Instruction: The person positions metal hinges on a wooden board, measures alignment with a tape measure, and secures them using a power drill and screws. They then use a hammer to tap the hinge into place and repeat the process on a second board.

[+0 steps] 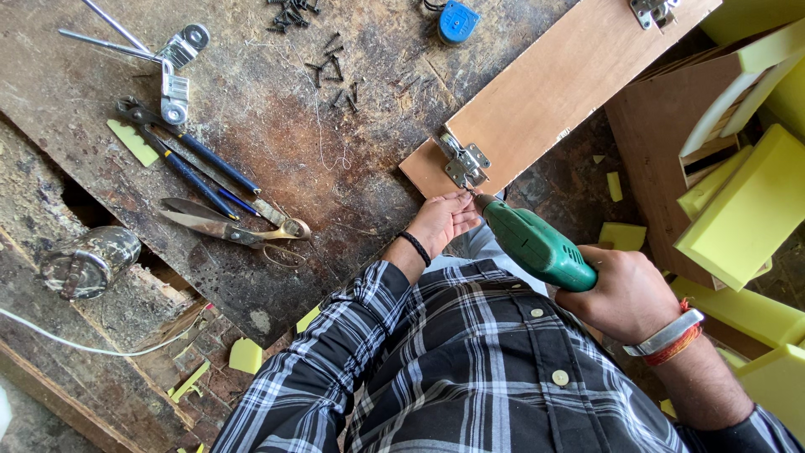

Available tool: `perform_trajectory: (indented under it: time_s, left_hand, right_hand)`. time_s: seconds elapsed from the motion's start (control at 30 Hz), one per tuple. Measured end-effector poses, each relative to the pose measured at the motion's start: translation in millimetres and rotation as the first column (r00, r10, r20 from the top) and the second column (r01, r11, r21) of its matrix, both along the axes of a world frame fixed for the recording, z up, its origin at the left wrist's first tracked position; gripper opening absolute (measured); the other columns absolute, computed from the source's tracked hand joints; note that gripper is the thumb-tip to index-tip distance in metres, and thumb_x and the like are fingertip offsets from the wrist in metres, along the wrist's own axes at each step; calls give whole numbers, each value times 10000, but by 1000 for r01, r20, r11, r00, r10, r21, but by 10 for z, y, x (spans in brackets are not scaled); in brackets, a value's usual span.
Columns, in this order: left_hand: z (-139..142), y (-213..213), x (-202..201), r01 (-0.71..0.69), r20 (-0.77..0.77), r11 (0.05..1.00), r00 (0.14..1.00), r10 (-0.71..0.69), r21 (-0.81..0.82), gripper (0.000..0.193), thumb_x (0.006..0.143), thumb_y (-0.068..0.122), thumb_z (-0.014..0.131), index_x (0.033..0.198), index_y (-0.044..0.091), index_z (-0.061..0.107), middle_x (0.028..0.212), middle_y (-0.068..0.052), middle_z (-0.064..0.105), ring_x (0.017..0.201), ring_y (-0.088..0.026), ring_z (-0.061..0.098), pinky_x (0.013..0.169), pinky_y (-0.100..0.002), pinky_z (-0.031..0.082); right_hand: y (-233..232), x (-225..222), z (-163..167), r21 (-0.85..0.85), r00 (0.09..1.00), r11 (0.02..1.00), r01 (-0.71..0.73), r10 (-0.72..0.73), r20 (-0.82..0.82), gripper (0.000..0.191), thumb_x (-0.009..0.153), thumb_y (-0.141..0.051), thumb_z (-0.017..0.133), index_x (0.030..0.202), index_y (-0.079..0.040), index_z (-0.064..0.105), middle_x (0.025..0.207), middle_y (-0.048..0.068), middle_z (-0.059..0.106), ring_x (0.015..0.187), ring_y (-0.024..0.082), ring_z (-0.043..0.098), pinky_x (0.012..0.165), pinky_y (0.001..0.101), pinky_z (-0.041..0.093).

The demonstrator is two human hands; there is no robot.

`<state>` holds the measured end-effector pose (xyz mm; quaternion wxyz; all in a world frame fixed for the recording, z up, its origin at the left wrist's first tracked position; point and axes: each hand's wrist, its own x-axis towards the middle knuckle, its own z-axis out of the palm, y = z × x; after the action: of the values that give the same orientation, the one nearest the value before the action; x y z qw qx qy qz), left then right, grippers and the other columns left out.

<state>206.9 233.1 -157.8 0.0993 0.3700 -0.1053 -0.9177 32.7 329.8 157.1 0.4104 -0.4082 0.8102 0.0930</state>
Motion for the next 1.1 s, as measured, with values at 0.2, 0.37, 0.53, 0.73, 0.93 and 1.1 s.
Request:
perform_trajectory:
  time_s: [0.2, 0.37, 0.53, 0.73, 0.93, 1.1]
  left_hand:
    - [-43, 14, -7, -6, 4, 1000, 1000, 6, -2, 259, 1054, 195, 559, 1211, 45, 700, 1024, -34, 661, 919, -169, 670, 866, -342, 605]
    - [144, -65, 13, 49, 96, 996, 995, -42, -74, 244, 1041, 188, 588, 1186, 30, 703, 954, -41, 708, 829, -154, 709, 786, -328, 620]
    - [448, -444, 87, 551, 621, 291, 730, 286, -782, 172, 988, 268, 679, 975, 139, 791, 824, -7, 769, 668, -108, 726, 582, -271, 590]
    - [547, -1054, -191, 630, 498, -320, 766, 407, -707, 480, 1004, 428, 610, 1389, 146, 563, 1402, -157, 584, 1321, -327, 528, 1113, -485, 440]
    - [392, -1093, -254, 661, 533, -481, 750, 391, -576, 594, 1050, 386, 454, 1600, 188, 347, 1625, -171, 397, 1528, -361, 312, 1269, -529, 229]
    - [343, -1058, -243, 660, 534, -458, 751, 388, -595, 577, 1044, 336, 444, 1595, 176, 382, 1630, -144, 410, 1540, -345, 337, 1284, -534, 231]
  right_hand:
    - [5, -6, -11, 5, 1000, 1000, -13, 13, -8, 384, 695, -386, 845, 947, -105, 772, 770, 179, 758, 730, 348, 756, 753, 453, 605]
    - [-24, 15, 6, 6, 1000, 1000, -17, 17, -14, 375, 706, -399, 831, 935, -106, 780, 744, 177, 756, 711, 345, 754, 752, 451, 610]
    - [-176, 21, 75, 80, 996, 994, -73, 76, -40, 402, 709, -448, 823, 965, -142, 773, 732, 142, 763, 693, 317, 760, 751, 452, 621]
    - [-388, 103, 211, 190, 990, 975, -110, 125, -64, 396, 734, -460, 802, 956, -134, 769, 774, 147, 771, 752, 320, 766, 795, 458, 621]
    - [-512, 234, 246, 256, 977, 954, -157, 188, -102, 399, 710, -441, 759, 988, -155, 756, 870, 141, 777, 887, 321, 765, 881, 449, 603]
    - [-545, 278, 226, 262, 974, 950, -172, 204, -99, 367, 711, -424, 740, 949, -145, 759, 931, 137, 765, 948, 321, 754, 915, 440, 602]
